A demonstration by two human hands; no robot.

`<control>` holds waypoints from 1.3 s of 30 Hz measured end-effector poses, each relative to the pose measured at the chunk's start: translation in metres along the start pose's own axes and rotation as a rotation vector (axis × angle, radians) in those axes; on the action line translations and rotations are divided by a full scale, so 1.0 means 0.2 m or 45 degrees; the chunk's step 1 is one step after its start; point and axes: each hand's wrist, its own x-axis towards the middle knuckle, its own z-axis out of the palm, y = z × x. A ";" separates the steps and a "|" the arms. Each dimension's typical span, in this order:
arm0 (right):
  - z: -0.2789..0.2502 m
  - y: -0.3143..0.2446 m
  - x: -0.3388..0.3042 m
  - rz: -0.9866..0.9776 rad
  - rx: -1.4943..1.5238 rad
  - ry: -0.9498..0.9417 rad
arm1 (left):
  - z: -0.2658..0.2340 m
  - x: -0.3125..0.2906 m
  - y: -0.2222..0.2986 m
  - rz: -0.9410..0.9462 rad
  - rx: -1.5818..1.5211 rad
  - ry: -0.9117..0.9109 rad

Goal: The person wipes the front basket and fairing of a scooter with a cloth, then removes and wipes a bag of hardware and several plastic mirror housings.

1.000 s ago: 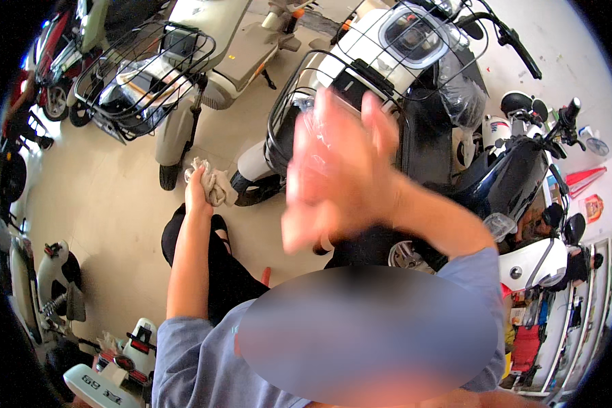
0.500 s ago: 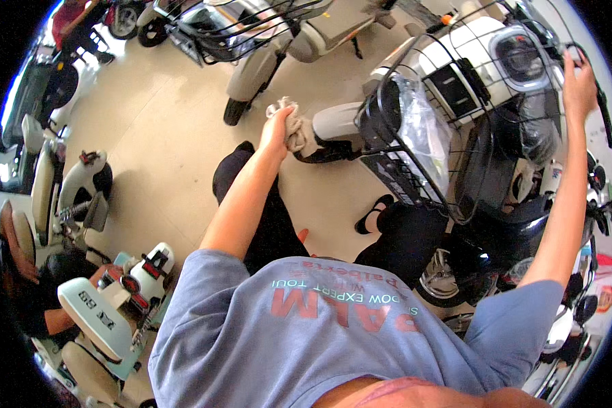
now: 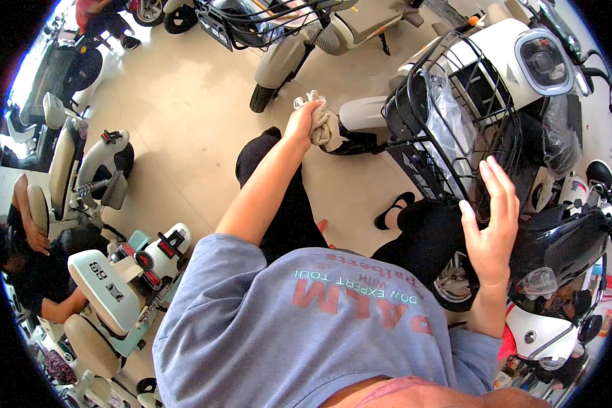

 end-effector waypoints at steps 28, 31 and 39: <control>0.39 0.05 -0.02 -0.006 -0.478 0.432 | -0.02 0.05 -0.02 -0.003 0.054 -0.114; 0.37 0.05 -0.02 -0.001 -0.420 0.399 | -0.01 0.04 -0.02 -0.032 0.067 -0.116; -0.12 0.12 0.30 -0.071 0.189 0.646 | -0.03 0.02 -0.01 0.014 0.092 -0.088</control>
